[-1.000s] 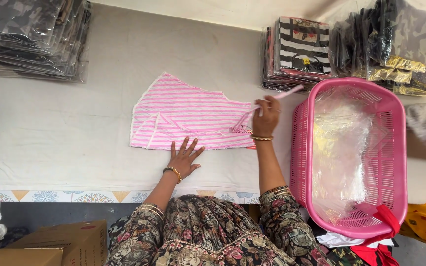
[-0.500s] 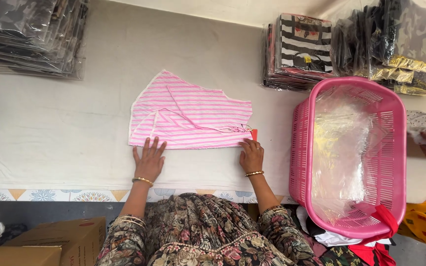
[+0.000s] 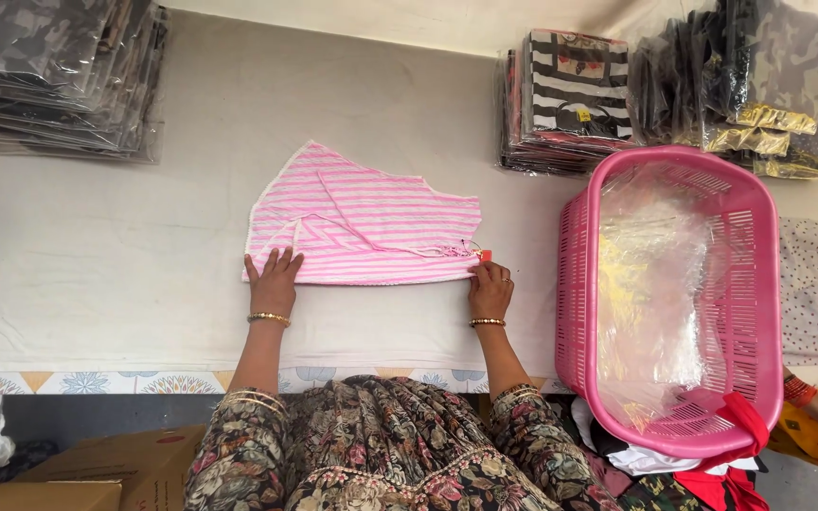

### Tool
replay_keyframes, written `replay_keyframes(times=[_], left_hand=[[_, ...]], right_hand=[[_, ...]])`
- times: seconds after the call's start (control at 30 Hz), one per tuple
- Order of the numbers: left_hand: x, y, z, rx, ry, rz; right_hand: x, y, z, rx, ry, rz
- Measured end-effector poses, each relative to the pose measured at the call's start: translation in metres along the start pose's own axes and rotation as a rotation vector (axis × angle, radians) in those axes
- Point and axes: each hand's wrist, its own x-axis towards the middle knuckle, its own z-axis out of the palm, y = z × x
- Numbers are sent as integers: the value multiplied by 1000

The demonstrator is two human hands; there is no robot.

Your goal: The person folds a black and white striped garment and a pink striped garment on a table. They then place each folded garment into a clear plastic bag and stack them on the table.

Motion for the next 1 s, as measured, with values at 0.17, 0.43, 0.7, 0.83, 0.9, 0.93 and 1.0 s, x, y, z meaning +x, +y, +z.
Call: replay_keyframes(times=[0.17,0.43,0.7,0.83,0.9,0.93,1.0], left_hand=[[-41,4,-20,-7,-74,84],[-94,27,-59,-109,-138,58],[-2,-3,-44,-361,153,-60],[79,-21,-22,-537,185,-147],[114,-23,-13,-622,177,-147],[130,-22,-10,-610,133,-183],[150,-10,-20,-611,78,-222]], right_hand=[[-18,2,-29,-29,-30,-45],[-46,2,-45,-19,-143,-36],[29,-25,-16,243,-160,10],[76,-32,20,221,-231,-13],[91,-32,31,140,-243,28],[95,-28,37,81,-258,52],[100,-21,38,7,-281,77]])
